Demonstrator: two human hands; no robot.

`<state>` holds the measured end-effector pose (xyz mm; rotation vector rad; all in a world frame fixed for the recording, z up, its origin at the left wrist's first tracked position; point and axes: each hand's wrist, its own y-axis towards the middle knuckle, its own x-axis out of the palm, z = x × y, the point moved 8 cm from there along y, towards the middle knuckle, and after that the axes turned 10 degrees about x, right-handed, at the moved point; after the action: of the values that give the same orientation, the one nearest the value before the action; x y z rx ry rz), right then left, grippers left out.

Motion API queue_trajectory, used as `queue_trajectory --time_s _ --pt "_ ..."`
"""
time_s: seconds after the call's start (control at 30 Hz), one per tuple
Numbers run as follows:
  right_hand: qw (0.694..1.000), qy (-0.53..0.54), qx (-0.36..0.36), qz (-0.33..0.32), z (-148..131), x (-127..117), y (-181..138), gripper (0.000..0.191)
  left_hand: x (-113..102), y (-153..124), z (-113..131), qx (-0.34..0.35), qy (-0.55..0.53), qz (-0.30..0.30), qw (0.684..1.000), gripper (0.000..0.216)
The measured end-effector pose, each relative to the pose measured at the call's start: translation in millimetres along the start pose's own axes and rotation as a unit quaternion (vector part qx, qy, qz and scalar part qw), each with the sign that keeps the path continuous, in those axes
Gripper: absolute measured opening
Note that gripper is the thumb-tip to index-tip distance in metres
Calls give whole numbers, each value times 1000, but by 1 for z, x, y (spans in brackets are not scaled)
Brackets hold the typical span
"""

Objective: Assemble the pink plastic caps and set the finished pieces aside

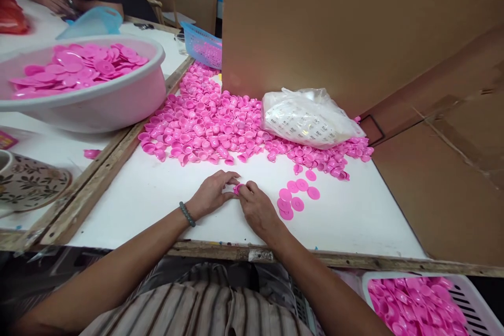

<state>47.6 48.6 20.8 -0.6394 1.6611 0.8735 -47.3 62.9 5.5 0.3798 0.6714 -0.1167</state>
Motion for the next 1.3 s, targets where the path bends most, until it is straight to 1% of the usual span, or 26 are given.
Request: queue_trajectory --time_s 0.07,0.13,0.2,0.23,0.27,0.33,0.4,0.43,0.47,0.5,0.57,0.63,0.7,0.77,0.83,0.9,1.03,1.1,1.17,1.23,1.3 --pt "1000 22 13 19 3 0 -2 30 0 -1 0 0 -9 -5 1000 42" --pt "997 56 42 37 8 -3 -2 31 -1 -1 2 4 -15 -6 1000 42" --pt "988 116 87 52 16 -8 0 29 -3 -1 5 11 -18 -4 1000 42" --pt "978 160 118 58 21 -11 1 27 -4 -1 6 10 -21 -3 1000 41" --pt "963 212 156 61 27 -13 2 23 -6 -1 6 5 -28 0 1000 39" --pt "913 326 241 42 36 -10 3 18 -11 -3 6 -17 -63 3 998 36" --pt "854 418 308 -2 39 -1 2 25 -17 -6 3 -50 -111 6 993 30" --pt "839 440 320 -22 36 2 2 31 -19 -8 0 -71 -127 7 989 28" --pt "840 442 312 -35 32 4 2 35 -22 -11 -4 -97 -135 10 986 27" --pt "856 427 288 -39 27 3 4 37 -24 -15 -9 -126 -139 15 982 27" --pt "906 365 212 -25 15 0 8 35 -26 -22 -19 -183 -157 24 970 31" --pt "942 300 150 -6 6 -2 10 31 -24 -27 -26 -221 -205 26 953 34" --pt "960 249 126 -1 3 0 13 24 -20 -30 -28 -242 -255 19 936 36" --pt "971 207 116 -8 2 2 16 18 -16 -31 -29 -269 -285 9 920 37" --pt "979 173 105 -19 0 4 18 16 -12 -33 -30 -307 -300 0 903 39" --pt "985 143 100 -16 -2 3 19 17 -10 -35 -29 -335 -307 0 891 39" --pt "987 115 108 15 -3 2 15 22 -7 -36 -28 -343 -311 16 886 39" --pt "981 147 125 25 -1 2 13 22 -8 -35 -28 -336 -314 17 888 38" --pt "969 201 138 39 1 0 11 25 -8 -34 -27 -320 -321 9 891 36" --pt "959 247 127 48 0 -3 12 30 -10 -33 -25 -305 -331 4 893 33" --pt "957 263 112 44 -4 -6 13 28 -12 -34 -23 -291 -340 10 894 31"
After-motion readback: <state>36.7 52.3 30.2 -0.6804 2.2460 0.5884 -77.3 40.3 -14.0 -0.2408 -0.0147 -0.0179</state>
